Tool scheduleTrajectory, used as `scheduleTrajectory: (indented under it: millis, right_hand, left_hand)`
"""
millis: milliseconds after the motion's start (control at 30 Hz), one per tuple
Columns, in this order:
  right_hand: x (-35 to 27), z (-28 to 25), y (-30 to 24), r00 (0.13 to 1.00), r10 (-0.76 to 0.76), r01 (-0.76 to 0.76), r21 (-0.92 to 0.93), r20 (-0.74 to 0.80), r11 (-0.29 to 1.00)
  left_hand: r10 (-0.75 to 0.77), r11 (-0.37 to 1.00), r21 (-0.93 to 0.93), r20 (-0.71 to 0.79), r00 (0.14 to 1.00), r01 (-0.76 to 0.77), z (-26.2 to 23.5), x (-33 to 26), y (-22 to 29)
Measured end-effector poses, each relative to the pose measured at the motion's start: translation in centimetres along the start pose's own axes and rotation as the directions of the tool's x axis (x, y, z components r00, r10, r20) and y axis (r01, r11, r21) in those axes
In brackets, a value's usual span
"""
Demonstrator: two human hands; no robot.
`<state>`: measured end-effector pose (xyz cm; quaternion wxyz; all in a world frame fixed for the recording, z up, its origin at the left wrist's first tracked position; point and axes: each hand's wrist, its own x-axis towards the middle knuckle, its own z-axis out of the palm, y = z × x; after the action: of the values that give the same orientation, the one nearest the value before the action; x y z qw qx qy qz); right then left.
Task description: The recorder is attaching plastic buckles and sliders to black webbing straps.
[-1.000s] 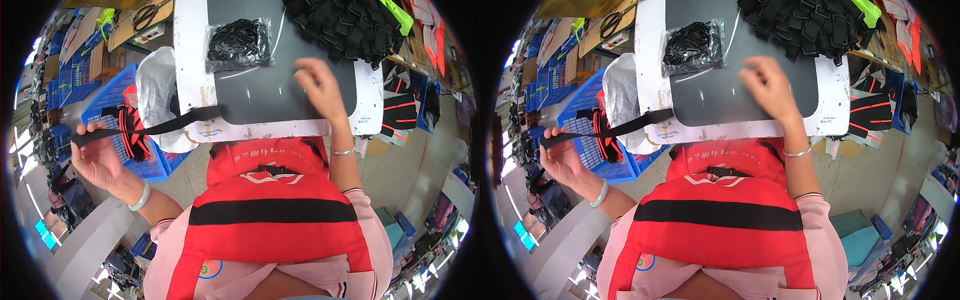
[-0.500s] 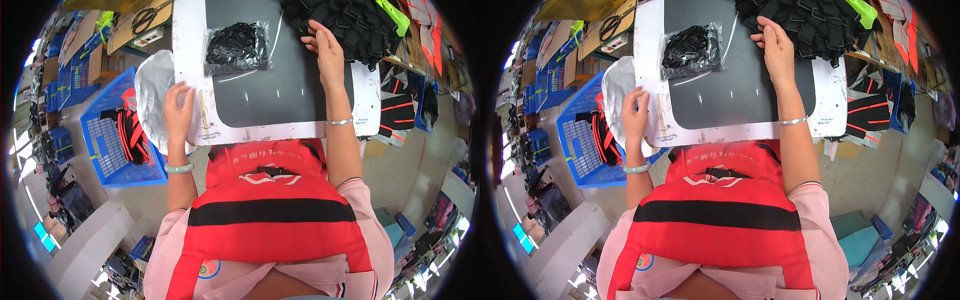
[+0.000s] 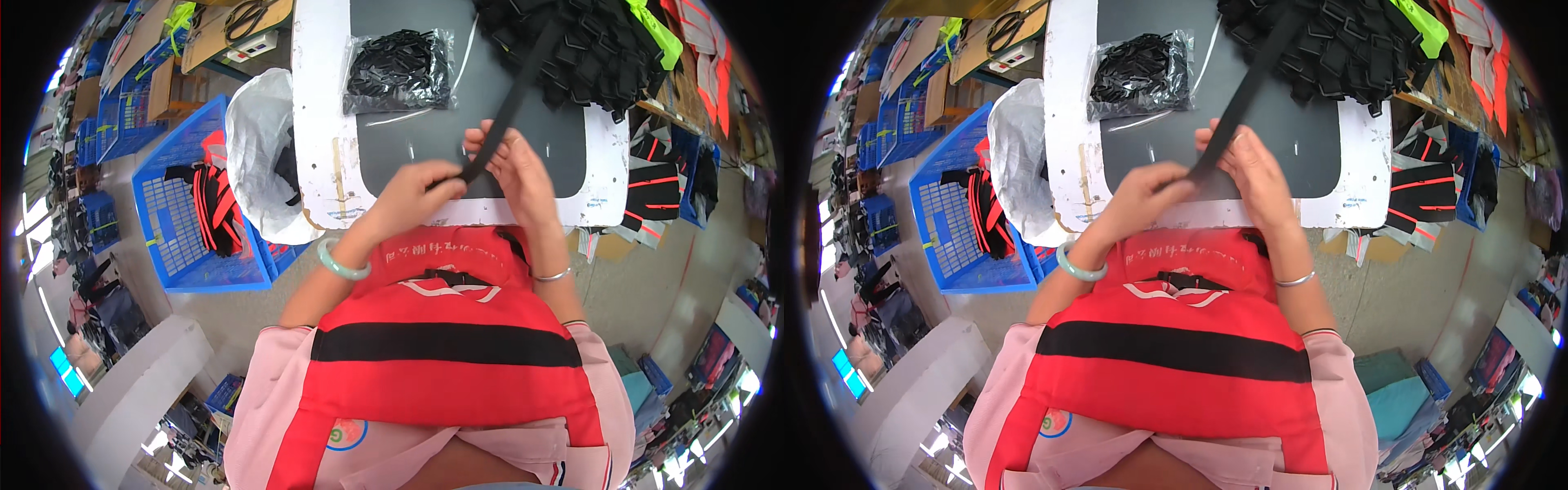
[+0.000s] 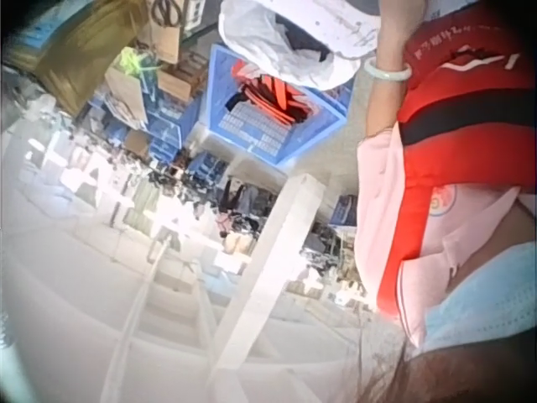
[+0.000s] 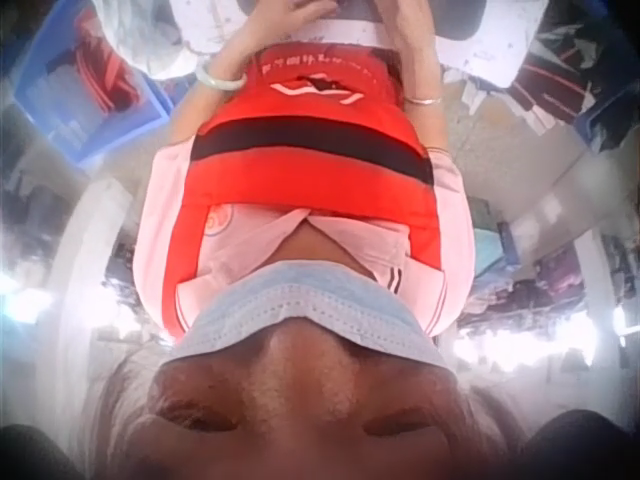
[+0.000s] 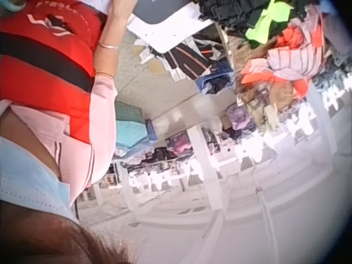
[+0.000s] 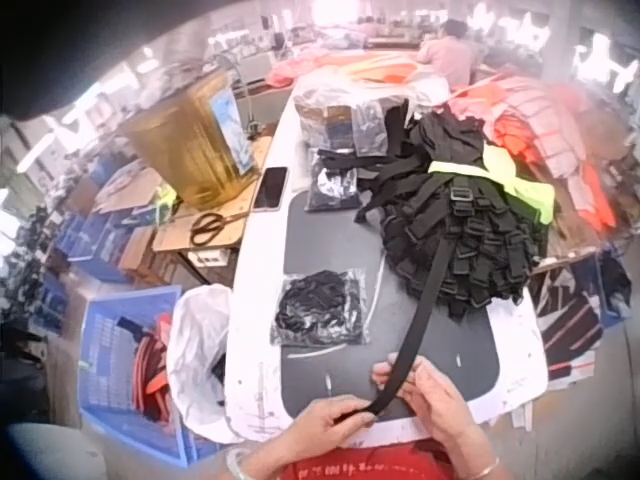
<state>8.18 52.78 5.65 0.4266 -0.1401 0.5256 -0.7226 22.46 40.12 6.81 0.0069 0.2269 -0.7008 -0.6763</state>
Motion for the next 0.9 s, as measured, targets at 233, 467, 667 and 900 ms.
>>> scheduleTrajectory:
  millis: [233,467,667,900]
  right_hand:
    - [1.6,-7.1,-10.0,0.969,-0.239,0.216,0.665,-0.057,0.715]
    - [-0.5,-9.0,-5.1,0.987,-0.002,0.084,0.514,-0.158,0.853]
    - [-1.3,-3.6,-2.8,0.983,0.169,-0.177,-0.118,-0.077,0.977]
    - [-0.6,-1.3,-2.8,0.984,0.171,-0.158,-0.207,0.044,0.965]
  left_hand:
    - [-0.287,0.864,-0.501,-0.423,0.860,0.042,-6.6,-7.0,-6.7]
    - [-0.224,0.326,-0.811,-0.566,0.793,-0.486,-11.3,-2.1,-4.3]
    - [-0.089,0.932,0.291,-0.387,0.918,0.214,-8.2,7.6,1.9]
    - [0.228,0.555,0.824,-0.284,0.931,0.116,-7.5,11.7,-1.5]
